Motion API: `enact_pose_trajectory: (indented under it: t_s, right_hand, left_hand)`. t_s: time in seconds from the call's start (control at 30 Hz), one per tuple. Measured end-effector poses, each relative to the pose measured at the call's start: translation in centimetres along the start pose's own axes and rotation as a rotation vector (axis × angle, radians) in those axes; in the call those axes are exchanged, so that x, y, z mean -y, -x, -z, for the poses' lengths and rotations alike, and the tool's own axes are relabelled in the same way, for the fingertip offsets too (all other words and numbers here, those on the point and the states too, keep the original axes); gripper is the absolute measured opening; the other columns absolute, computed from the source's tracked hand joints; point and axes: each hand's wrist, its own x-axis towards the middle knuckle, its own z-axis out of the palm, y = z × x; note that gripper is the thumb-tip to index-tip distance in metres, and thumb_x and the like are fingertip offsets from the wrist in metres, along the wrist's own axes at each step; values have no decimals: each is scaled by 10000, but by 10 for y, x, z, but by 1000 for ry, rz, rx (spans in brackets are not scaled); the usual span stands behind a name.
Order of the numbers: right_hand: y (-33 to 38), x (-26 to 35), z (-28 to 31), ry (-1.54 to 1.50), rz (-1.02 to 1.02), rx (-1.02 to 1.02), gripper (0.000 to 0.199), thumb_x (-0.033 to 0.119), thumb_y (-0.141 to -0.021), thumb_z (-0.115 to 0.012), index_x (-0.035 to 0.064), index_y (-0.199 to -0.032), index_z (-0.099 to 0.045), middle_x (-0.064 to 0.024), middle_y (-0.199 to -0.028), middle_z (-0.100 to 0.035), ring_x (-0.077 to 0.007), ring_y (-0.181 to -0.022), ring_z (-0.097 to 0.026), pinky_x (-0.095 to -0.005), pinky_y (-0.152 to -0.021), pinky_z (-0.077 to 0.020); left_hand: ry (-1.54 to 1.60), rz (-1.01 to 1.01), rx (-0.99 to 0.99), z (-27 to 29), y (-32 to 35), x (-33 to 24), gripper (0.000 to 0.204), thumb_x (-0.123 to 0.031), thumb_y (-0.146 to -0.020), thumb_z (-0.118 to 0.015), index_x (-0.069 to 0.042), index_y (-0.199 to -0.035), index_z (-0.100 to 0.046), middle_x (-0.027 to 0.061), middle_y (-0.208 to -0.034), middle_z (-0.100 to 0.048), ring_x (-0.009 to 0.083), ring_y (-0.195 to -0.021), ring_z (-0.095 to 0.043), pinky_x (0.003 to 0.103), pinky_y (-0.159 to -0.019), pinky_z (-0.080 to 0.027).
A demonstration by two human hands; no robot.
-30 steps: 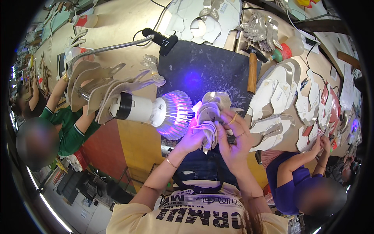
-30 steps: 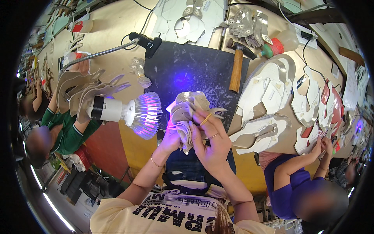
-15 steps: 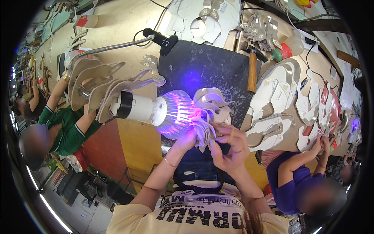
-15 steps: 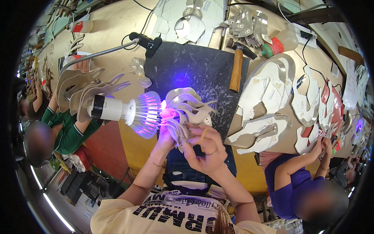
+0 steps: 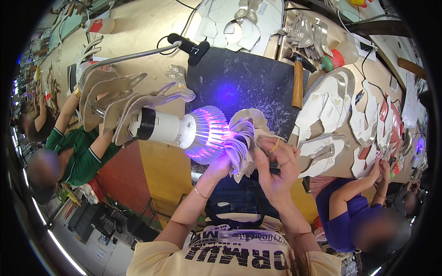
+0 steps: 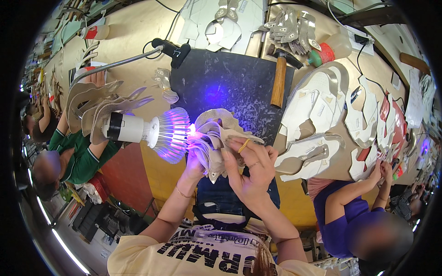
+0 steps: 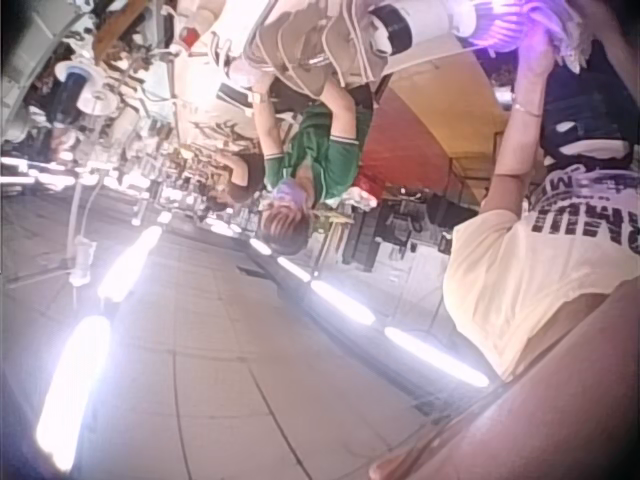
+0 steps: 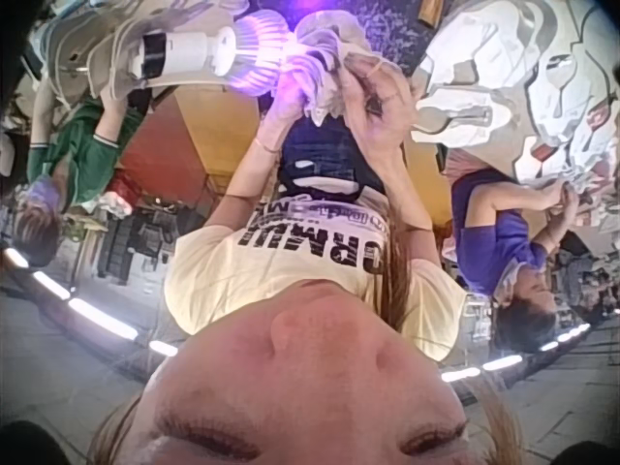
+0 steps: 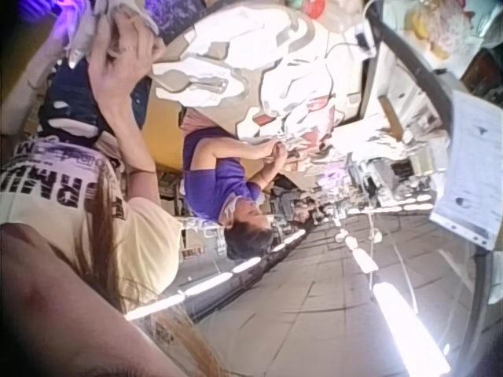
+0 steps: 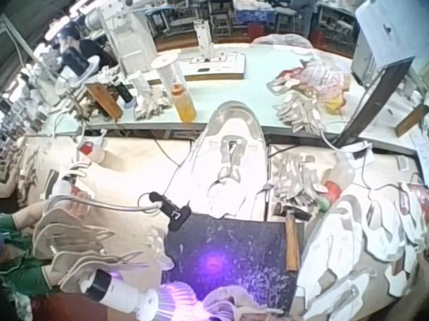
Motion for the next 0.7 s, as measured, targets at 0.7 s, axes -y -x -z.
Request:
enact_pose_trajectory:
  t_s: [0.7]
  right_hand:
    - [-4,-5,-2,-610,-214,-21,152,3,-844,-741,-11,-936,-620,-95,-947,-663,-138,-782,-670,-283,-711,-558]
  left_hand:
    - [54,43,87,-11,-17,-20,695,-376,-978,-562,56,-1468,-323,157,-1301,-577,189,-1083,-627,326,-958,-522]
